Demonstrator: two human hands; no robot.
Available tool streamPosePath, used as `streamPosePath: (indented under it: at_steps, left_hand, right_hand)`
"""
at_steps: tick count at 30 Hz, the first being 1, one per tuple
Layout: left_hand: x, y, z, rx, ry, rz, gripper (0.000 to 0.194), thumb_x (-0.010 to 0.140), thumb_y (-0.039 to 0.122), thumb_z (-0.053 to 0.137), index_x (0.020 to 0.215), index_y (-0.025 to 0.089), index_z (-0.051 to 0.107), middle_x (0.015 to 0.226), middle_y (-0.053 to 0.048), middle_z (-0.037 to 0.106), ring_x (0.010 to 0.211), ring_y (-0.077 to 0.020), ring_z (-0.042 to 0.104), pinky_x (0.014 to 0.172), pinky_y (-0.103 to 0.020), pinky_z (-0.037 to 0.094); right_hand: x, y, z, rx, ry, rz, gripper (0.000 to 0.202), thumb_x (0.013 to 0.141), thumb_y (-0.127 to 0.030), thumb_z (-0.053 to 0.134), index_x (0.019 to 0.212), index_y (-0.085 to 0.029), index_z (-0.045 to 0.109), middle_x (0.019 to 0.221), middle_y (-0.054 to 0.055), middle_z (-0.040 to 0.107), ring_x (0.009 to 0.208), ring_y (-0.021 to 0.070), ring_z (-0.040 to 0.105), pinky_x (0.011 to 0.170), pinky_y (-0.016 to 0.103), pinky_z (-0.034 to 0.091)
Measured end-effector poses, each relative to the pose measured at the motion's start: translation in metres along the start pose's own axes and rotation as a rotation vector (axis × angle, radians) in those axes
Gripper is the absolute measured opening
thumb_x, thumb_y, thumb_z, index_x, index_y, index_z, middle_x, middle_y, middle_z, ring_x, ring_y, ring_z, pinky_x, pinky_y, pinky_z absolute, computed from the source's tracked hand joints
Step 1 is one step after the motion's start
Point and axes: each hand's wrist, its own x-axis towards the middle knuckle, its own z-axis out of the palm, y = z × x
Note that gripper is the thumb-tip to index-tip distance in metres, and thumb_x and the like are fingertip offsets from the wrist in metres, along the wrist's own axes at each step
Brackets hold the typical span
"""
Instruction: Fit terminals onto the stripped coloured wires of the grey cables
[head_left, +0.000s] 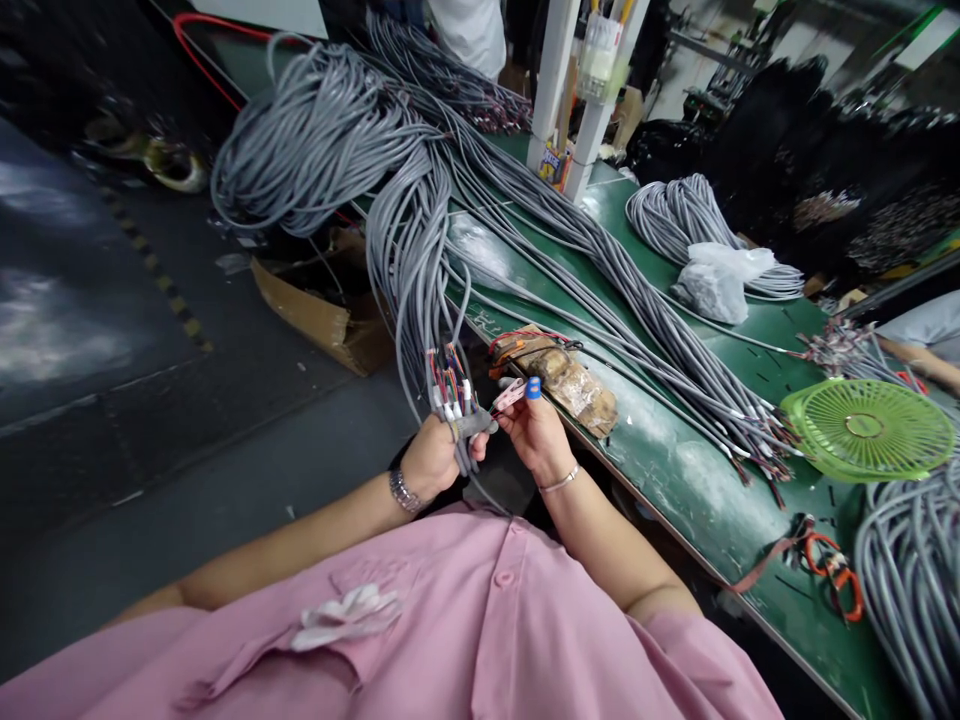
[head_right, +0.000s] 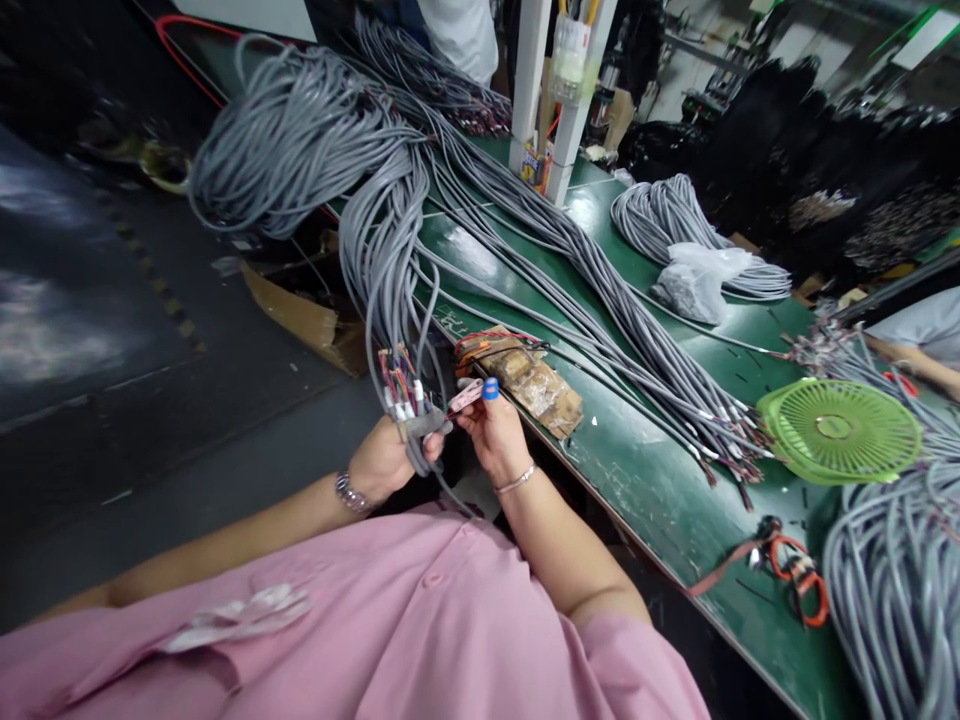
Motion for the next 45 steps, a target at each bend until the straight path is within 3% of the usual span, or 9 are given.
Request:
streamPosePath:
  at_steps: [13,21,29,33,39,43,45]
  left_hand:
    - [-0.005,-0.003,-0.005,-0.023,-0.005,0.012,0.015,0.068,0.028,0.071,0.067,0.014,0.066,0.047,0.000,0.058,0.038,-0.0096,0.049,0.038,-0.021,0.040]
    - [0.000,-0.006,-0.001,0.031,-0.007,0.009,0.018,0.068,0.029,0.070,0.061,0.014,0.063,0.044,0.001,0.055,0.037,-0.0089,0.048,0.038,-0.021,0.040]
    - [-0.015,-0.007,-0.006,0.070,0.026,0.040,0.019,0.068,0.029,0.072,0.064,0.013,0.064,0.046,0.000,0.057,0.039,-0.0098,0.049,0.040,-0.022,0.040]
    - [-0.018,-0.004,-0.002,0.028,0.068,0.056,0.018,0.069,0.028,0.071,0.064,0.014,0.063,0.047,0.001,0.056,0.041,-0.0097,0.049,0.041,-0.022,0.040]
    - [-0.014,0.003,0.008,0.011,0.095,0.046,0.019,0.069,0.029,0.072,0.063,0.014,0.062,0.047,0.002,0.056,0.041,-0.0090,0.048,0.041,-0.022,0.039]
    - [-0.013,0.003,0.008,-0.007,0.081,0.050,0.020,0.068,0.029,0.072,0.061,0.014,0.061,0.047,0.002,0.055,0.041,-0.0088,0.047,0.041,-0.021,0.037]
    - [-0.012,0.002,0.007,0.001,0.086,0.054,0.019,0.068,0.029,0.072,0.063,0.014,0.062,0.047,0.002,0.056,0.041,-0.0089,0.047,0.041,-0.021,0.038]
  right_hand:
    - [0.002,0.004,0.000,0.013,0.019,-0.038,0.036,0.078,-0.053,0.068,0.081,-0.017,0.069,0.065,-0.002,0.060,0.058,0.0082,0.052,0.058,0.020,0.047]
    - [0.002,0.004,0.002,0.035,0.012,-0.042,0.039,0.077,-0.055,0.069,0.076,-0.016,0.067,0.063,-0.002,0.059,0.057,0.0083,0.051,0.058,0.020,0.048]
    - [-0.004,0.002,-0.006,0.063,-0.057,0.098,0.050,0.080,-0.064,0.059,0.084,-0.015,0.067,0.072,0.002,0.064,0.060,0.0098,0.056,0.058,0.022,0.051]
    - [-0.009,0.000,-0.003,0.005,-0.040,0.024,0.037,0.079,-0.051,0.068,0.089,-0.016,0.066,0.077,0.000,0.064,0.060,0.0079,0.055,0.057,0.020,0.051]
    - [-0.006,0.004,-0.003,-0.089,-0.016,-0.036,0.038,0.075,-0.053,0.070,0.081,-0.017,0.063,0.072,-0.001,0.060,0.056,0.0073,0.049,0.055,0.021,0.048]
    - [-0.002,0.012,-0.008,-0.258,0.110,-0.253,0.037,0.077,-0.051,0.069,0.067,-0.018,0.056,0.055,-0.006,0.049,0.048,0.0069,0.040,0.050,0.020,0.039]
    - [0.000,0.015,-0.010,-0.331,0.147,-0.335,0.039,0.080,-0.055,0.063,0.068,-0.018,0.057,0.055,-0.005,0.051,0.049,0.0079,0.041,0.051,0.021,0.039]
